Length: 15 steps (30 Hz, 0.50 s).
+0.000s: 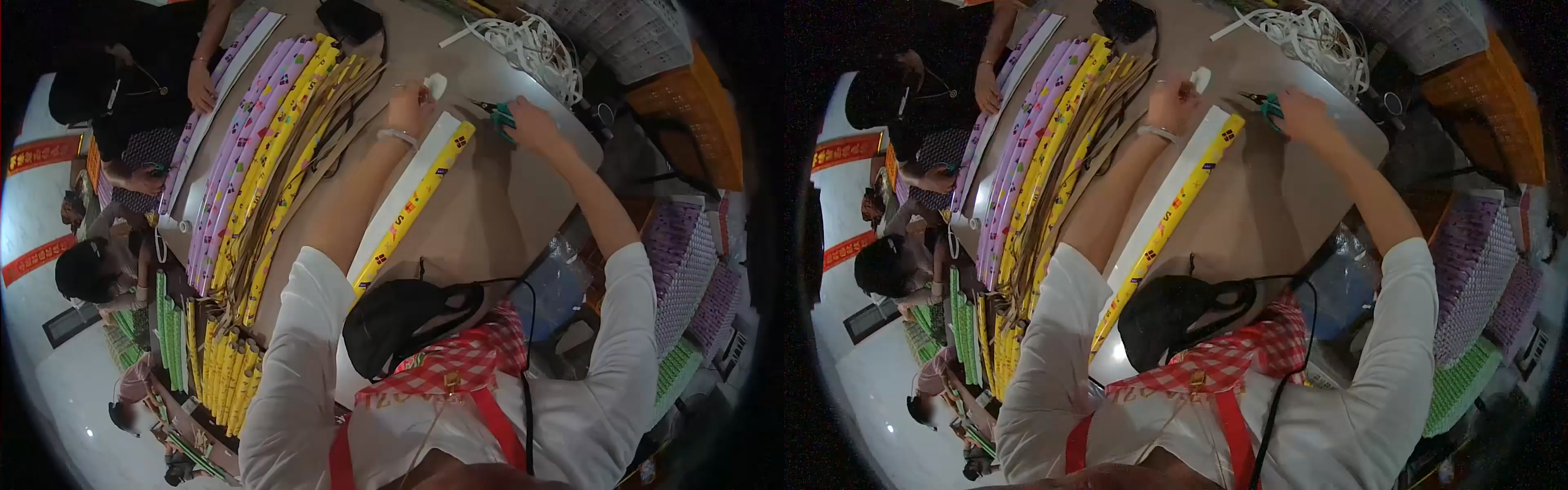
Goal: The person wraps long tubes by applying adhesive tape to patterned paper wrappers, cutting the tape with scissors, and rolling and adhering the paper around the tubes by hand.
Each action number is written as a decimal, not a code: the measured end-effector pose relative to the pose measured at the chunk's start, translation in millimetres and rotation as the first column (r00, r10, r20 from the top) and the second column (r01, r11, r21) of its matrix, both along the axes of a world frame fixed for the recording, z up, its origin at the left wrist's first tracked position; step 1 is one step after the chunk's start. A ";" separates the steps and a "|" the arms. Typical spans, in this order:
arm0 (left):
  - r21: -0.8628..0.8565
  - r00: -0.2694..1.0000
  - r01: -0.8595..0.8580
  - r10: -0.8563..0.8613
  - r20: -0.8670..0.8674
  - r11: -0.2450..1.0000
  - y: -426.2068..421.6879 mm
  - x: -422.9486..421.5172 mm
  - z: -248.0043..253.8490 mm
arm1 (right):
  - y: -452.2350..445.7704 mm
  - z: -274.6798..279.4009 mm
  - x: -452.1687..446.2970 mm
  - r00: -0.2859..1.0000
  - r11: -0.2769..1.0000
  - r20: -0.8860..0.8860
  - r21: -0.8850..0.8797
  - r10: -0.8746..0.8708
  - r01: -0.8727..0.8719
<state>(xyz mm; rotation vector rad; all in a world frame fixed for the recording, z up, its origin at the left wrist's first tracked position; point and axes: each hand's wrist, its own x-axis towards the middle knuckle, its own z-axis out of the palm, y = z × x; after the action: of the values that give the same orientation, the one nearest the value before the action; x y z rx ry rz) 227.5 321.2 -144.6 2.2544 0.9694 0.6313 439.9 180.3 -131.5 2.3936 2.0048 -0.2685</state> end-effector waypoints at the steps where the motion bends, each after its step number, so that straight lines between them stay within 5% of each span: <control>1: 0.076 1.000 0.010 -0.008 -0.029 0.997 -1.6 1.7 -7.9 | -2.2 6.4 -4.0 0.998 0.994 0.029 -0.094 -0.060 0.062; 2: 0.088 0.975 0.001 0.018 -0.219 0.996 -4.1 4.0 -16.0 | -9.5 2.1 -5.3 0.998 0.995 0.037 -0.091 -0.044 0.047; 4: -0.025 0.948 0.017 -0.025 -0.317 1.000 -15.8 2.5 -0.5 | -26.9 -14.7 -5.0 0.984 0.998 0.174 -0.065 0.039 -0.028; 7: -0.005 0.953 -0.015 0.013 -0.303 1.000 -16.4 2.0 -5.6 | -34.7 -3.5 -20.2 0.982 0.992 0.183 -0.101 -0.056 0.075; 9: 0.003 0.959 -0.017 0.018 -0.283 1.000 -13.6 -6.5 -9.5 | -40.8 45.0 -45.5 0.994 0.996 0.080 0.053 -0.069 0.064; 10: 0.003 0.960 -0.054 0.053 -0.275 0.999 -12.1 -12.7 -20.7 | -43.0 78.8 -61.7 0.979 0.906 -0.198 0.421 0.044 0.045; 11: 0.061 0.953 -0.116 0.128 -0.275 0.991 -13.5 -20.7 -33.4 | -48.7 112.7 -77.8 0.876 0.694 -0.411 0.708 0.253 0.132; 12: 0.116 0.939 -0.175 0.201 -0.279 0.978 -18.1 -31.0 -38.8 | -61.5 145.4 -94.0 0.855 0.559 -0.412 0.808 0.315 0.184; 13: -0.016 0.959 -0.250 0.245 -0.143 0.968 -41.8 -47.9 12.5 | -84.2 169.4 -100.3 0.924 0.394 -0.156 0.919 0.348 0.006; 14: -0.019 0.946 -0.295 0.289 -0.148 0.955 -56.4 -67.0 20.1 | -92.4 197.0 -117.0 0.822 -0.042 -0.058 0.994 0.566 0.100; 15: -0.052 0.968 -0.244 0.240 -0.076 0.968 -72.2 -89.3 23.1 | -101.0 225.1 -133.7 0.753 -0.460 0.204 0.876 0.626 0.145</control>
<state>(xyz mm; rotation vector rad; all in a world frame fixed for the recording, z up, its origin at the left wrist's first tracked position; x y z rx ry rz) 138.2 249.1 -121.5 2.1335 1.2947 0.6210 306.2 79.3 93.6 1.2407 4.1236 2.1978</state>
